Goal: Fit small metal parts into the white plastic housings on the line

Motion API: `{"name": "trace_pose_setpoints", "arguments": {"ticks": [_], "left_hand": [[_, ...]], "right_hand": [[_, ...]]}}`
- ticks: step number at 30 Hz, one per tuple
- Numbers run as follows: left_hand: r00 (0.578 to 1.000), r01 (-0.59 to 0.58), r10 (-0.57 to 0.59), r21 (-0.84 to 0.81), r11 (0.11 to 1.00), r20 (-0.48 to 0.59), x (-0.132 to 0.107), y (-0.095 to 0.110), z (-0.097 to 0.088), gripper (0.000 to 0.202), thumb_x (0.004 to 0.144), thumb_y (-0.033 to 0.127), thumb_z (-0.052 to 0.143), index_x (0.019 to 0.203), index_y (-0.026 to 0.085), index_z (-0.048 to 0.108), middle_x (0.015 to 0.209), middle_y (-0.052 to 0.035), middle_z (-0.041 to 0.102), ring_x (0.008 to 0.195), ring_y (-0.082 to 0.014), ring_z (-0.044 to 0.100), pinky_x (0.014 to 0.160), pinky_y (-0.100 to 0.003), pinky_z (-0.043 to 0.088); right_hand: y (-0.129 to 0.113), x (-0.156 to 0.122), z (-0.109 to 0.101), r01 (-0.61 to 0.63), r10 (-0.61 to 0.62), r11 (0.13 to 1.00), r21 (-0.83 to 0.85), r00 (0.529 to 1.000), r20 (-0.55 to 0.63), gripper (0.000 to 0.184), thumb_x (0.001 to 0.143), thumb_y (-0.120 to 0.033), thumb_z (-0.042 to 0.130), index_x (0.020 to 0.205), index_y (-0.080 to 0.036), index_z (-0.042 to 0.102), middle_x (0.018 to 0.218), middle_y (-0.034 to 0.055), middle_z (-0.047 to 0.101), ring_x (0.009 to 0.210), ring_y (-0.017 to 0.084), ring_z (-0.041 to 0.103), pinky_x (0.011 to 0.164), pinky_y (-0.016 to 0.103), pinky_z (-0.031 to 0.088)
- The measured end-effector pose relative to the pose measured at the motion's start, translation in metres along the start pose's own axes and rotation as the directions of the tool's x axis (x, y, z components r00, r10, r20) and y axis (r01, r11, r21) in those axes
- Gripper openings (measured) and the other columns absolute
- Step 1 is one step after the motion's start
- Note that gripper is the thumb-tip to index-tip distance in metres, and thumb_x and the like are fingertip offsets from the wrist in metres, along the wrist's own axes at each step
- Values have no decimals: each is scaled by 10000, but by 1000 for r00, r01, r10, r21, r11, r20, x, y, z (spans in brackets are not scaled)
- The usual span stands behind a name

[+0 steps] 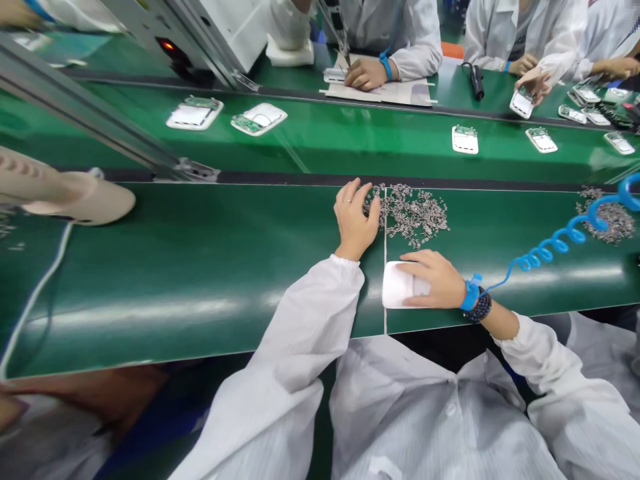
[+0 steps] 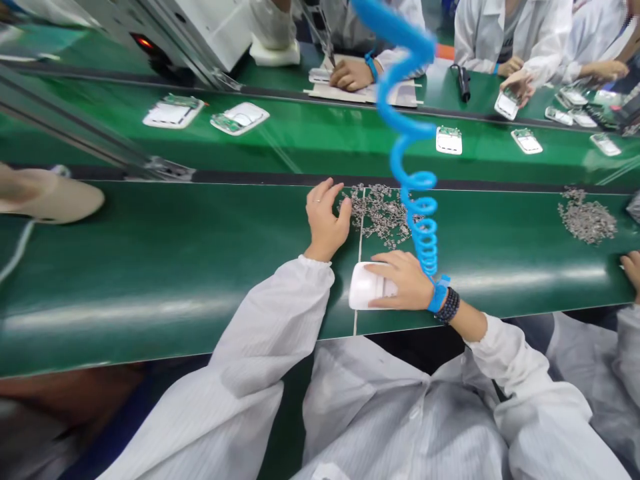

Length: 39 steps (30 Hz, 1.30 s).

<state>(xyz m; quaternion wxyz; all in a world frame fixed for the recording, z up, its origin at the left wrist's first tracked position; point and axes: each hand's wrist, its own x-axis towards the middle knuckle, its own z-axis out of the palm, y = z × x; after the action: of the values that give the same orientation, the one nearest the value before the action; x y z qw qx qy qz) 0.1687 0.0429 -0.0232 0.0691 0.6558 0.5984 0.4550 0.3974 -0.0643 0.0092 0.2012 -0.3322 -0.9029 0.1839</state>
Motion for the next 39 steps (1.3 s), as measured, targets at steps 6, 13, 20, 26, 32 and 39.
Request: {"name": "trace_pose_setpoints", "arguments": {"ticks": [6, 13, 20, 26, 32, 39], "left_hand": [[993, -40, 49, -80, 996, 112, -24, 30, -38, 251, 914, 314, 553, 1096, 228, 703, 1222, -58, 719, 1262, -246, 580, 1144, -475, 431], [886, -15, 69, -121, 993, 459, -84, 62, -81, 431, 843, 365, 627, 1259, 255, 656, 1325, -53, 680, 1360, -283, 511, 1162, -509, 429], [878, 81, -55, -33, 996, 476, -95, 59, -73, 392, 859, 359, 589, 1228, 261, 679, 1336, -51, 678, 1363, -290, 509, 1171, -522, 415], [904, 98, -120, 75, 992, 410, -82, 58, -68, 355, 866, 284, 546, 1183, 251, 703, 1319, -35, 690, 1359, -292, 504, 1167, -523, 404], [906, 58, -105, 127, 990, 410, -73, 63, -66, 384, 841, 255, 574, 1206, 234, 692, 1315, -58, 687, 1336, -309, 517, 1158, -529, 392], [835, 14, -118, 194, 981, 538, -69, 85, -59, 575, 737, 217, 667, 1310, 251, 639, 1313, -69, 683, 1301, -339, 539, 1117, -530, 417]], "right_hand": [[38, 33, -23, -343, 343, 936, -77, 939, -9, 207, 953, -243, 588, 1008, -226, 787, 979, 50, 735, 885, 193, 649, 753, 311, 459], [39, 56, -9, -264, 295, 933, -246, 951, 98, 158, 930, -283, 648, 960, -224, 791, 962, 54, 707, 846, 190, 636, 620, 290, 371], [44, 53, -7, -125, 130, 991, 54, 986, -102, 152, 956, -262, 624, 915, -186, 749, 1020, 67, 736, 849, 176, 667, 734, 296, 494], [46, 48, -9, -186, 306, 861, 473, 933, -190, 164, 874, -346, 704, 880, -188, 745, 831, 36, 760, 710, 167, 687, 672, 295, 565], [37, 38, -1, -170, 230, 920, 352, 963, -137, 168, 903, -219, 640, 948, -221, 801, 944, 27, 790, 835, 173, 722, 816, 310, 567], [27, 36, 19, -80, 85, 996, 45, 989, -118, 179, 950, -231, 626, 928, -246, 802, 954, 29, 772, 904, 179, 695, 822, 291, 517]]}}
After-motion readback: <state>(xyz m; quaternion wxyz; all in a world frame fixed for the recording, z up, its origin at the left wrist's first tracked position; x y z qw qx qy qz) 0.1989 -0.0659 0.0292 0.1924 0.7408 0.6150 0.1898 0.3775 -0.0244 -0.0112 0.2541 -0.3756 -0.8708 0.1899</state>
